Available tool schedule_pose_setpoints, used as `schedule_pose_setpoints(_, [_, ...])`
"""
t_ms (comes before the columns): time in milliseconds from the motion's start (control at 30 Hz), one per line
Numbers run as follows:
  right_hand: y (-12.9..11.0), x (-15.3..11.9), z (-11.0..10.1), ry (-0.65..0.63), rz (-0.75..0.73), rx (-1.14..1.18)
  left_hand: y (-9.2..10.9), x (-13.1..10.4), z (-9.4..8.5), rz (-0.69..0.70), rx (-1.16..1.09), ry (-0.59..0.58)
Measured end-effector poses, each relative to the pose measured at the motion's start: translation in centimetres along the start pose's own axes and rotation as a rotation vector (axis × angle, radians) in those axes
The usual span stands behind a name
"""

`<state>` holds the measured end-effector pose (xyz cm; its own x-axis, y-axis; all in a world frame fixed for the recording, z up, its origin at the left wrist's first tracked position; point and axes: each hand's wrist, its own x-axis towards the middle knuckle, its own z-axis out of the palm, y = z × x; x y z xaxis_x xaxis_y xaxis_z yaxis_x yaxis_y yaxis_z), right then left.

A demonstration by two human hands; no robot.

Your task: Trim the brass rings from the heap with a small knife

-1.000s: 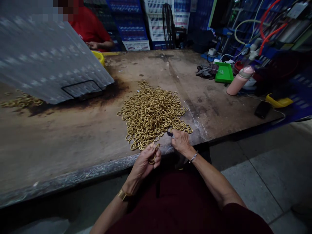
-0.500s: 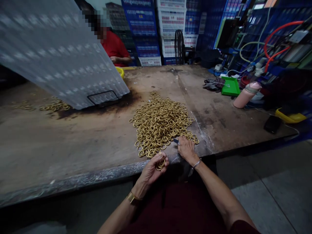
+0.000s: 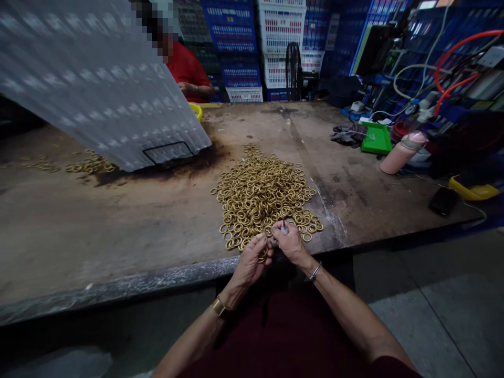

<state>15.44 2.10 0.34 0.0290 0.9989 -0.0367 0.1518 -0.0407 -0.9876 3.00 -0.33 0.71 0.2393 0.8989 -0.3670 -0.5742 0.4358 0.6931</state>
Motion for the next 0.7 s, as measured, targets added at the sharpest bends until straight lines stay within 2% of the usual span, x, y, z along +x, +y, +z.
schedule_pose_setpoints(133, [0.2, -0.2, 0.4, -0.068, 0.054, 0.053, 0.0, 0.1, -0.2, 0.054, 0.020, 0.059])
schedule_pose_setpoints(233, [0.2, -0.2, 0.3, -0.080, 0.045, -0.030, -0.1, 0.2, -0.6, 0.107, 0.107, 0.116])
schedule_pose_setpoints(367, [-0.5, 0.0, -0.1, -0.060, -0.066, -0.212, 0.1, 0.3, -1.2, 0.236, 0.433, 0.157])
schedule_pose_setpoints(500, [-1.2, 0.1, -0.3, -0.161, -0.176, -0.278, 0.5, 0.2, -1.3, 0.365, 0.600, 0.108])
schedule_pose_setpoints(567, [-1.2, 0.1, -0.2, -0.190, -0.170, -0.264, 0.8, 0.2, -1.4, 0.351, 0.596, 0.099])
schedule_pose_setpoints(700, [-0.5, -0.1, 0.2, -0.171, 0.000, -0.065, 1.3, -0.2, -1.4, 0.145, 0.449, 0.024])
